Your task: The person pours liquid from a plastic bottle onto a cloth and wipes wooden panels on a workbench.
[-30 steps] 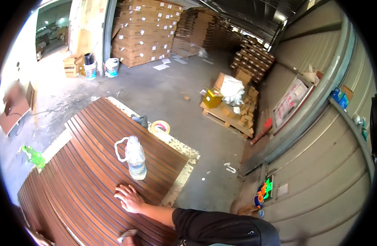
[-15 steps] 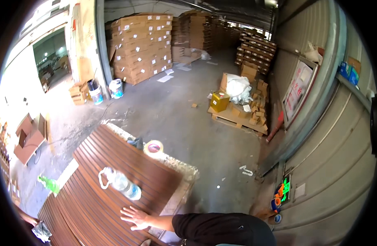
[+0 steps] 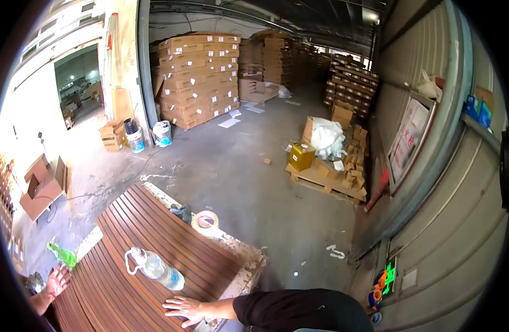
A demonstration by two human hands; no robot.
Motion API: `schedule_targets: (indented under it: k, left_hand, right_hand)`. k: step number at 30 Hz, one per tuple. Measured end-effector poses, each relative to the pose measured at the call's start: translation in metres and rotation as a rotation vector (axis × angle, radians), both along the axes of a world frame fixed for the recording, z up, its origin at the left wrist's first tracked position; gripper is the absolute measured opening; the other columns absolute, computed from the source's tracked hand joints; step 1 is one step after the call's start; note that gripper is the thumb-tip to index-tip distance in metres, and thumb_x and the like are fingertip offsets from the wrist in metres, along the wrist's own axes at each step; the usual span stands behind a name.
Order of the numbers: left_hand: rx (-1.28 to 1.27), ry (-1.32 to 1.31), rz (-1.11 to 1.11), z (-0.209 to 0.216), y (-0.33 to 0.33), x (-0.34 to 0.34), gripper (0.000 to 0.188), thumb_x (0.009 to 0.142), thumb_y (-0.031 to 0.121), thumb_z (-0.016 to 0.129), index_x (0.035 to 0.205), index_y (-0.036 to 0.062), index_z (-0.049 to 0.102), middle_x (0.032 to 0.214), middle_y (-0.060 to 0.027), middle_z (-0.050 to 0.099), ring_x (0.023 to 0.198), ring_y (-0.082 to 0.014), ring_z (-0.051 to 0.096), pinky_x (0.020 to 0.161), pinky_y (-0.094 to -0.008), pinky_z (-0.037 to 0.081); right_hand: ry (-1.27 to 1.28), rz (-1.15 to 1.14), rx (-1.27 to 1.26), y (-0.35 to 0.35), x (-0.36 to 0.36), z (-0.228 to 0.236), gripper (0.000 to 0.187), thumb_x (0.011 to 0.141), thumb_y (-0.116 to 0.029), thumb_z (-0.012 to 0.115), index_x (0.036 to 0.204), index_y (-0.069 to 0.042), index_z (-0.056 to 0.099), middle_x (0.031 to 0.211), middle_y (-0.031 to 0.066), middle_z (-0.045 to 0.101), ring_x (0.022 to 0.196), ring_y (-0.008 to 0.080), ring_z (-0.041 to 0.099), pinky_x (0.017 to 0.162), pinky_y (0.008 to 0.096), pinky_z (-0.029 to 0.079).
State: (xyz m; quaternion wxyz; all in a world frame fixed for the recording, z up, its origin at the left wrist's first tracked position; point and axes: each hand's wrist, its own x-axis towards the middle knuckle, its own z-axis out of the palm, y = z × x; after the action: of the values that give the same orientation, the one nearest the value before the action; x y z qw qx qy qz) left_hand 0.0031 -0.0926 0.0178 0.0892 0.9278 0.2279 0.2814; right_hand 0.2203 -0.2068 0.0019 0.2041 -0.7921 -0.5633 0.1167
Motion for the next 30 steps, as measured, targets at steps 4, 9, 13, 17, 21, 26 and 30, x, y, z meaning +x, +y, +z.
schedule_targets:
  k: [4,9,13,17,21,26,30]
  left_hand:
    - [0.108,0.255,0.237,0.004,0.044,-0.023,0.023,0.093,0.03,0.053,0.106,0.0181,0.067,0.09,-0.0019,0.07,0.068,-0.0189,0.064,0.052,-0.0355,0.052]
    - [-0.53,0.512,0.548,0.121,0.063,0.005,0.029,0.095,0.032,0.048,0.106,0.0162,0.07,0.088,-0.0054,0.071,0.077,-0.0205,0.068,0.058,-0.04,0.055]
    - [-0.603,0.464,0.546,0.111,0.076,0.017,0.03,0.094,0.032,0.048,0.106,0.015,0.069,0.088,-0.007,0.071,0.079,-0.0219,0.068,0.06,-0.0411,0.055]
    - [-0.599,0.429,0.51,0.104,0.091,0.034,0.03,0.094,0.032,0.048,0.107,0.0142,0.068,0.089,-0.008,0.07,0.08,-0.023,0.067,0.061,-0.0414,0.054]
    - [-0.594,0.384,0.505,0.098,0.106,0.043,0.03,0.094,0.032,0.049,0.108,0.0134,0.068,0.09,-0.009,0.07,0.081,-0.0241,0.067,0.063,-0.0418,0.054]
    - [-0.595,0.338,0.487,0.094,0.112,0.049,0.03,0.093,0.032,0.049,0.109,0.0123,0.067,0.091,-0.0103,0.069,0.082,-0.0255,0.066,0.064,-0.0422,0.053]
    - [-0.595,0.283,0.476,0.095,0.108,0.05,0.031,0.093,0.032,0.05,0.11,0.0115,0.066,0.092,-0.0113,0.069,0.084,-0.0266,0.066,0.066,-0.0425,0.053]
  right_hand:
    - [0.048,0.027,0.139,0.004,-0.004,0.01,0.079,0.075,-0.043,0.067,0.14,-0.009,0.04,0.151,0.017,0.024,0.142,0.0329,0.017,0.116,0.0483,0.013]
    - [0.08,0.017,0.104,0.002,-0.003,0.017,0.074,0.079,-0.044,0.064,0.139,-0.008,0.041,0.151,0.0173,0.025,0.142,0.0329,0.017,0.116,0.0483,0.012]
    - [-0.008,0.0,0.032,0.018,0.003,-0.023,0.042,0.096,-0.024,0.04,0.138,-0.019,0.042,0.15,0.009,0.029,0.141,0.0268,0.023,0.116,0.047,0.02]
    - [-0.41,-0.126,0.281,0.017,0.009,-0.067,0.047,0.095,-0.025,0.04,0.142,-0.022,0.034,0.151,0.0088,0.027,0.141,0.0269,0.024,0.115,0.0471,0.024]
    - [-0.182,-0.055,0.098,0.016,0.019,-0.051,0.049,0.095,-0.025,0.042,0.143,-0.021,0.033,0.151,0.009,0.026,0.141,0.0274,0.023,0.114,0.0478,0.024]
    - [-0.131,-0.063,0.054,0.01,0.024,-0.038,0.051,0.093,-0.025,0.044,0.143,-0.021,0.032,0.152,0.0093,0.025,0.141,0.0282,0.022,0.114,0.0486,0.023]
    - [-0.118,-0.075,0.017,-0.003,0.028,-0.03,0.053,0.093,-0.026,0.045,0.143,-0.021,0.031,0.152,0.0095,0.024,0.142,0.0287,0.021,0.114,0.0492,0.023]
